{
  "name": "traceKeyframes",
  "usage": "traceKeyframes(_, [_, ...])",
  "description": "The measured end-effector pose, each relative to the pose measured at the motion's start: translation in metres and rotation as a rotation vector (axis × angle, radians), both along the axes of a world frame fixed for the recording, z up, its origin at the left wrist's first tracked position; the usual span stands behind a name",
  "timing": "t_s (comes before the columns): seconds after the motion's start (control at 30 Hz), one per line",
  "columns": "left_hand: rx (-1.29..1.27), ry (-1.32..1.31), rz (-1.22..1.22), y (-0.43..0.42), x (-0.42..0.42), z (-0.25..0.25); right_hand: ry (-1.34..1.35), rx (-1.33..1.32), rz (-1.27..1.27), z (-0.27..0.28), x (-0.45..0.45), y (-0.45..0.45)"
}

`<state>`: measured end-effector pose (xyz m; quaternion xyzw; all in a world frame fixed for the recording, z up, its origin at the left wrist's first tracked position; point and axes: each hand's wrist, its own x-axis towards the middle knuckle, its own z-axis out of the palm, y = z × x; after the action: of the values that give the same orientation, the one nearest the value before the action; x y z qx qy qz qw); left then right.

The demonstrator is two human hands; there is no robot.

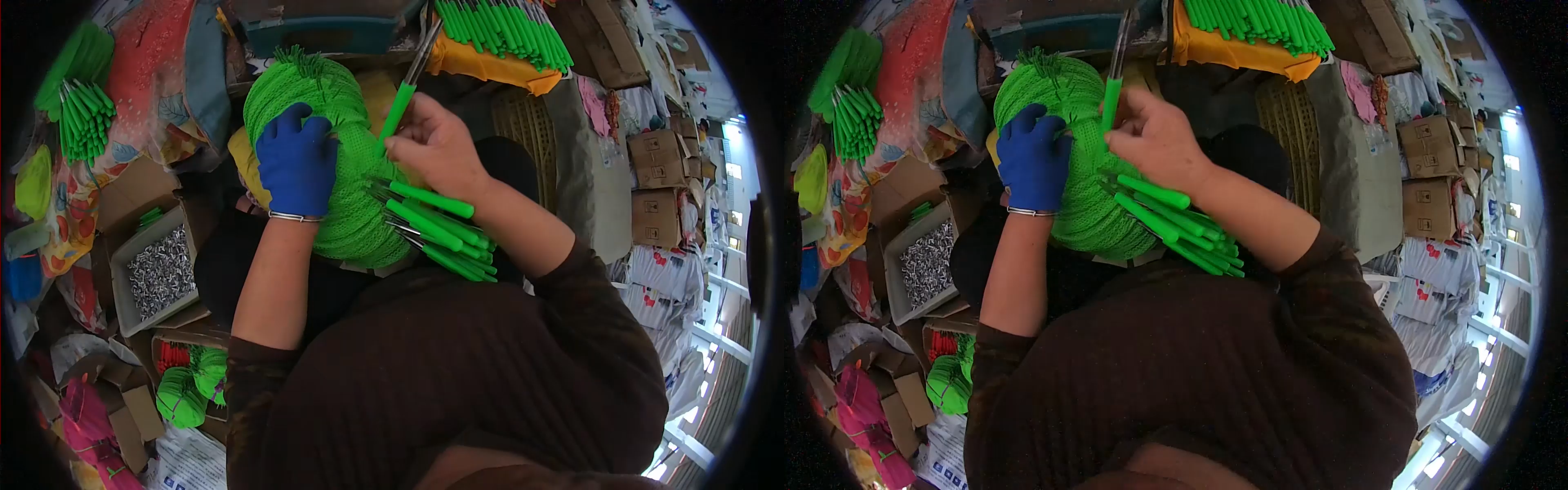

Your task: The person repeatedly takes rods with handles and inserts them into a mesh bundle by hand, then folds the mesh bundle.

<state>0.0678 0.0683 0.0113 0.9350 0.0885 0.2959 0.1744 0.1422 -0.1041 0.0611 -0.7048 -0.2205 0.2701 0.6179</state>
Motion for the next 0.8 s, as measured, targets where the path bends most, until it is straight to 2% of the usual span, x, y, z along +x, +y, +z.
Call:
traceKeyframes(0.07, [-0.172, 0.049, -0.1, -0.005, -0.002, -0.007, -0.031, -0.027, -0.007, 0.005, -0.014, -0.001])
traceKeyframes(0.1, [-0.171, 0.042, -0.102, -0.008, -0.002, -0.011, -0.12, -0.058, 0.014, 0.004, -0.017, -0.002])
traceKeyframes(0.17, [-0.35, 0.291, -0.117, -0.011, -0.006, -0.015, -0.321, -0.131, 0.04, 0.01, -0.018, -0.002])
traceKeyframes(0.2, [-0.353, 0.293, -0.112, -0.007, -0.007, -0.017, -0.318, -0.132, 0.045, 0.014, -0.016, -0.004])
traceKeyframes(0.27, [-0.746, 0.172, -0.365, 0.006, -0.007, -0.023, -0.687, -0.375, 0.155, 0.018, -0.005, -0.011])
traceKeyframes(0.3, [-0.866, 0.199, -0.45, 0.013, -0.006, -0.024, -0.833, -0.428, 0.195, 0.011, 0.001, -0.016])
traceKeyframes(0.33, [-0.874, 0.202, -0.436, 0.019, -0.006, -0.022, -0.826, -0.427, 0.21, 0.009, 0.001, -0.021])
traceKeyframes(0.4, [-1.083, 0.472, -0.541, 0.03, -0.008, -0.017, -0.513, -0.464, 0.229, 0.004, -0.001, -0.027])
traceKeyframes(0.43, [-1.118, 0.464, -0.518, 0.03, -0.008, -0.013, -0.413, -0.404, 0.248, 0.001, -0.003, -0.03])
traceKeyframes(0.57, [-1.213, 0.464, -0.559, 0.033, -0.005, -0.021, -0.304, -0.497, 0.267, -0.001, -0.014, -0.042])
traceKeyframes(0.63, [-1.296, 0.456, -0.56, 0.032, -0.006, -0.021, -0.229, -0.34, 0.24, -0.006, -0.019, -0.049])
traceKeyframes(0.8, [-1.454, 0.461, -0.515, 0.028, -0.007, -0.019, -0.227, -0.39, 0.221, 0.0, -0.024, -0.057])
